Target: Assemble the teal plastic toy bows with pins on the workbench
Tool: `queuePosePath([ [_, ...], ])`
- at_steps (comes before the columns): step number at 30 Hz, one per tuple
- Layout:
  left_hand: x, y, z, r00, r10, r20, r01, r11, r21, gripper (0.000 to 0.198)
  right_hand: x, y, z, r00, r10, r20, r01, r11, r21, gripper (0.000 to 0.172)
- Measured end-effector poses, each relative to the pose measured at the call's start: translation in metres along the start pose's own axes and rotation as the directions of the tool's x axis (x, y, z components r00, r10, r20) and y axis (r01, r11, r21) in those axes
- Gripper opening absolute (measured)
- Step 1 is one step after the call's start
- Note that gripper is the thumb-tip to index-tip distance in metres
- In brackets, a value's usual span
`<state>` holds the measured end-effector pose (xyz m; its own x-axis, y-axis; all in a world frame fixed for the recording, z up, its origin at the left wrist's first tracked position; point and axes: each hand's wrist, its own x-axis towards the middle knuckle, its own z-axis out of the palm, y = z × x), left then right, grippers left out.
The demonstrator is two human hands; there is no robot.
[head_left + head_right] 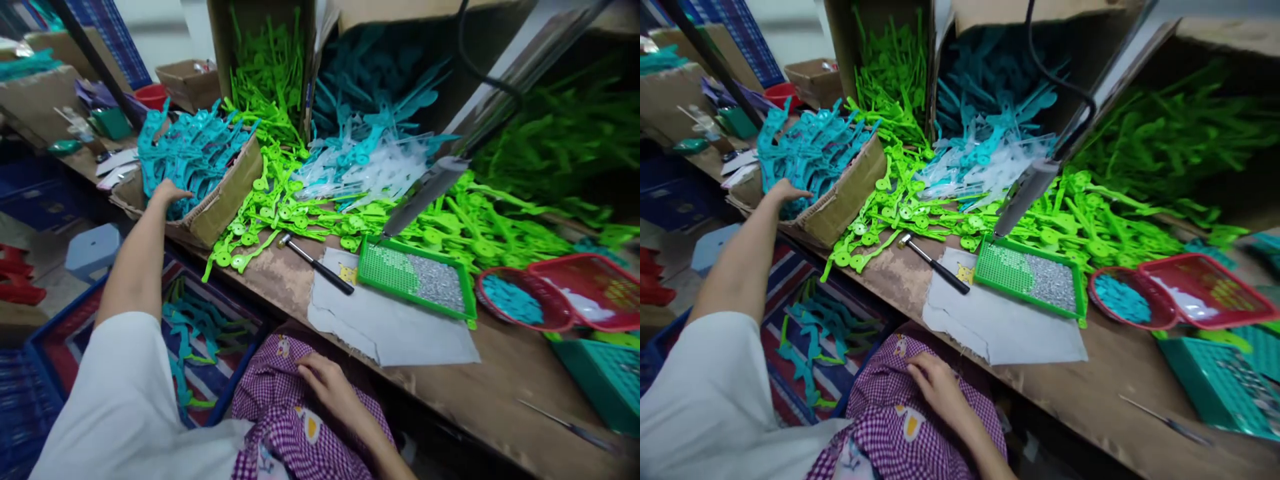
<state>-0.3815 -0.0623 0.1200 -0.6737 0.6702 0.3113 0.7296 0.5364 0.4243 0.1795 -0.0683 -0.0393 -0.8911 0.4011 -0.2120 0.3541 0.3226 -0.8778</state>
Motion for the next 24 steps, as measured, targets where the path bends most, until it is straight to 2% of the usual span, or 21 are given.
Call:
queuePosePath([
  [2,-0.008,0.001,-0.003,0.981,-0.193,-0.036,0.194,0.981,0.031,0.078,-0.006,0.004,-0.006,0.999,0.052,-0.004,-0.052,0.999,-0.012,0.039],
  [4,-0.016,0.01,-0.01,0.921,-0.367,-0.132,0.372,0.928,0.019,0.082,-0.004,0.001,-0.012,0.999,0.051,0.004,-0.051,0.999,-0.008,0.038],
  [6,-0.021,0.022,-0.019,0.855,-0.445,-0.266,0.45,0.892,-0.047,0.084,0.003,-0.007,-0.016,1.0,0.012,0.025,-0.012,1.0,0.006,0.037],
  [8,-0.023,0.034,-0.029,0.812,-0.423,-0.403,0.417,0.903,-0.106,0.083,0.011,-0.014,-0.018,0.999,-0.032,0.041,0.031,0.999,0.021,0.035],
  [11,-0.031,0.047,-0.042,0.796,-0.268,-0.542,0.262,0.961,-0.089,0.079,0.02,-0.018,-0.021,0.995,-0.097,0.033,0.095,0.994,0.046,0.032],
  [13,-0.045,0.056,-0.049,0.791,-0.159,-0.59,0.164,0.985,-0.045,0.079,0.023,-0.023,-0.027,0.987,-0.154,-0.05,0.157,0.985,0.068,0.03],
  [15,-0.069,0.067,-0.051,0.794,-0.065,-0.605,0.085,0.996,0.004,0.08,0.025,-0.04,-0.036,0.95,-0.206,-0.235,0.229,0.97,0.076,0.025],
  [17,-0.1,0.08,-0.045,0.805,-0.002,-0.594,0.039,0.998,0.05,0.085,0.029,-0.071,-0.046,0.848,-0.265,-0.46,0.327,0.943,0.059,0.02],
  [19,-0.136,0.097,-0.032,0.82,0.05,-0.571,0.009,0.995,0.1,0.088,0.036,-0.108,-0.055,0.693,-0.382,-0.611,0.488,0.873,0.008,0.017],
  [21,-0.174,0.111,-0.014,0.835,0.131,-0.534,-0.061,0.987,0.147,0.084,0.04,-0.137,-0.063,0.537,-0.57,-0.622,0.645,0.753,-0.132,0.019],
  [22,-0.193,0.116,-0.004,0.841,0.164,-0.516,-0.095,0.983,0.158,0.08,0.038,-0.144,-0.067,0.471,-0.635,-0.612,0.679,0.704,-0.208,0.023],
  [24,-0.229,0.115,0.014,0.837,0.208,-0.506,-0.147,0.976,0.158,0.074,0.026,-0.143,-0.076,0.376,-0.7,-0.607,0.65,0.666,-0.366,0.036],
])
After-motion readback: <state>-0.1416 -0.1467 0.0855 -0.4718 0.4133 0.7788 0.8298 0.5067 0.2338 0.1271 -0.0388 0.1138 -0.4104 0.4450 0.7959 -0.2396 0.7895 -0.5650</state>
